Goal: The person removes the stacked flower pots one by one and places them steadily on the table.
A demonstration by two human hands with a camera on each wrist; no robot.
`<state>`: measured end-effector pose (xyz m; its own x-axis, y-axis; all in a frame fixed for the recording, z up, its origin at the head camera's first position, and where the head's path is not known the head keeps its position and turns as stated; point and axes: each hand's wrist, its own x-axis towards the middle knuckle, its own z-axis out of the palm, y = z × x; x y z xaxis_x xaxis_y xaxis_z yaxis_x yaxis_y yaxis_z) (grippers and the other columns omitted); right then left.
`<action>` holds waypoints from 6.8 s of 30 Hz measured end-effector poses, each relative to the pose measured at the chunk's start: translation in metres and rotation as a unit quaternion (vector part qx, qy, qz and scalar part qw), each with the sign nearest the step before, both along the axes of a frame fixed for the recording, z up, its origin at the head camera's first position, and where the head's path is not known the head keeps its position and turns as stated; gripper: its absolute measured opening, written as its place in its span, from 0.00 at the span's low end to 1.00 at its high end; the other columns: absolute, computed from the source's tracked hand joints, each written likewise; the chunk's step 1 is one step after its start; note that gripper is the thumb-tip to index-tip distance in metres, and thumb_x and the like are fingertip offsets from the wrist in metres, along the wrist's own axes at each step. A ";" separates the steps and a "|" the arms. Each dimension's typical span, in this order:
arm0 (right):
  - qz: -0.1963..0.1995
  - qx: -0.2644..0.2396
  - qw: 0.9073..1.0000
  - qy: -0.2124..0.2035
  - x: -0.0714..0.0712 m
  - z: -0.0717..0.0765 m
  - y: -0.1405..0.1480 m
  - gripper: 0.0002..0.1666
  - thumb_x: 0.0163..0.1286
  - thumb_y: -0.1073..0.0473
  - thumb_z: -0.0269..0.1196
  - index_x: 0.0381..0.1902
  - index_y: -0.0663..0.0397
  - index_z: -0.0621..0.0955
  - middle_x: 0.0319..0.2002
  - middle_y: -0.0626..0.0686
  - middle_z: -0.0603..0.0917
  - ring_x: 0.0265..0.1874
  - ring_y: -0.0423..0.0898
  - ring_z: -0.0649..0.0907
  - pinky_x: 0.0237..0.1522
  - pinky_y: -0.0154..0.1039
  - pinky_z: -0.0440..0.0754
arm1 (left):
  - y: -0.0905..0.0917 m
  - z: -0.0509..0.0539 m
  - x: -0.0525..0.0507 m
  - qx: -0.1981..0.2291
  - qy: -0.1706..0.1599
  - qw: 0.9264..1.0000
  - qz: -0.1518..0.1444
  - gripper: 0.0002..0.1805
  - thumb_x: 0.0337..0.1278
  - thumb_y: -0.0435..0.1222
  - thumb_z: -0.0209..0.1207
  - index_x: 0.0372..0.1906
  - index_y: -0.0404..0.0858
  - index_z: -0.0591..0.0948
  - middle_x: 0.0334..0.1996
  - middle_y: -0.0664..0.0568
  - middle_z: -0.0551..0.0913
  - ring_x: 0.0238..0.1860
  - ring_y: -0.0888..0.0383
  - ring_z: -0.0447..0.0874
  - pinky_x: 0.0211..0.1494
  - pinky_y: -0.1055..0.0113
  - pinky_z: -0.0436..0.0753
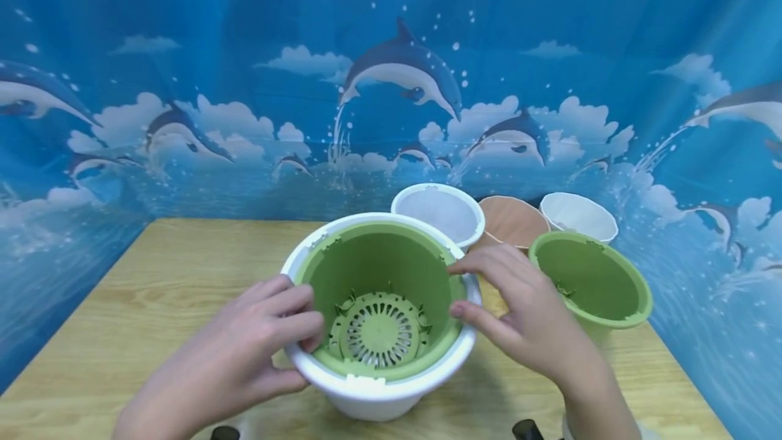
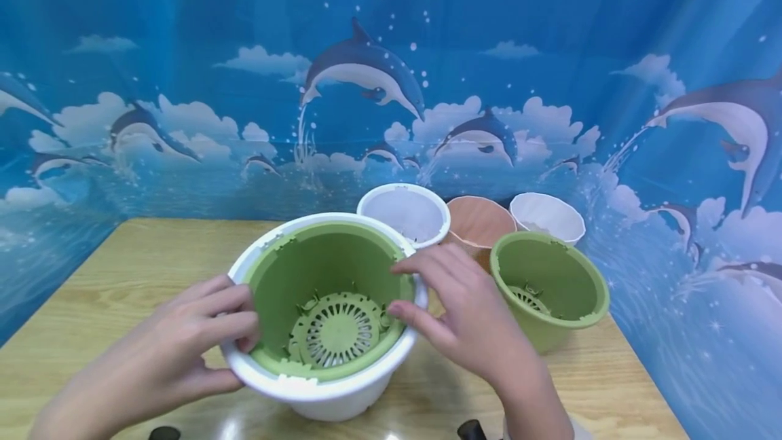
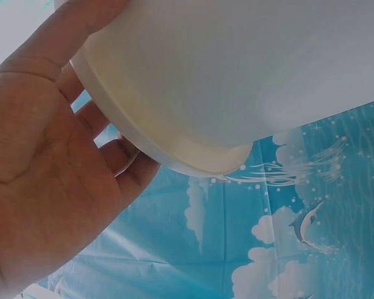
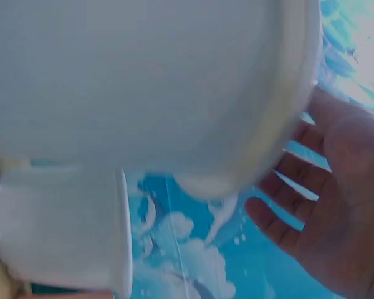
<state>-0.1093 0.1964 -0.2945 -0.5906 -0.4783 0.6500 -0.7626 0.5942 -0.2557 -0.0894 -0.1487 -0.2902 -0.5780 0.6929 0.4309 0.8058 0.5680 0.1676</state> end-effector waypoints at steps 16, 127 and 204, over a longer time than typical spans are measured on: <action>0.139 0.093 0.984 0.061 0.012 -0.017 -0.045 0.28 0.72 0.27 0.47 0.39 0.35 0.84 0.36 0.32 0.83 0.41 0.33 0.81 0.54 0.35 0.73 | 0.000 -0.001 0.001 -0.003 -0.001 1.000 0.005 0.18 0.40 0.45 0.75 0.32 0.62 0.75 0.38 0.74 0.69 0.40 0.69 0.65 0.39 0.70 0.74; 0.231 -0.079 0.967 0.080 0.010 -0.005 -0.041 0.14 0.44 0.65 0.69 0.30 0.44 0.84 0.27 0.38 0.83 0.35 0.37 0.79 0.55 0.45 0.69 | -0.013 0.010 0.002 0.069 0.002 0.995 -0.067 0.14 0.45 0.59 0.69 0.31 0.60 0.79 0.36 0.75 0.75 0.40 0.74 0.73 0.48 0.83 0.73; 0.216 -0.354 0.841 0.346 0.007 0.013 -0.049 0.13 0.56 0.68 0.74 0.22 0.72 0.81 0.19 0.60 0.81 0.22 0.49 0.76 0.50 0.45 0.77 | -0.004 0.004 0.006 0.057 -0.056 0.995 -0.067 0.15 0.52 0.57 0.68 0.33 0.61 0.72 0.32 0.75 0.66 0.35 0.74 0.64 0.33 0.80 0.68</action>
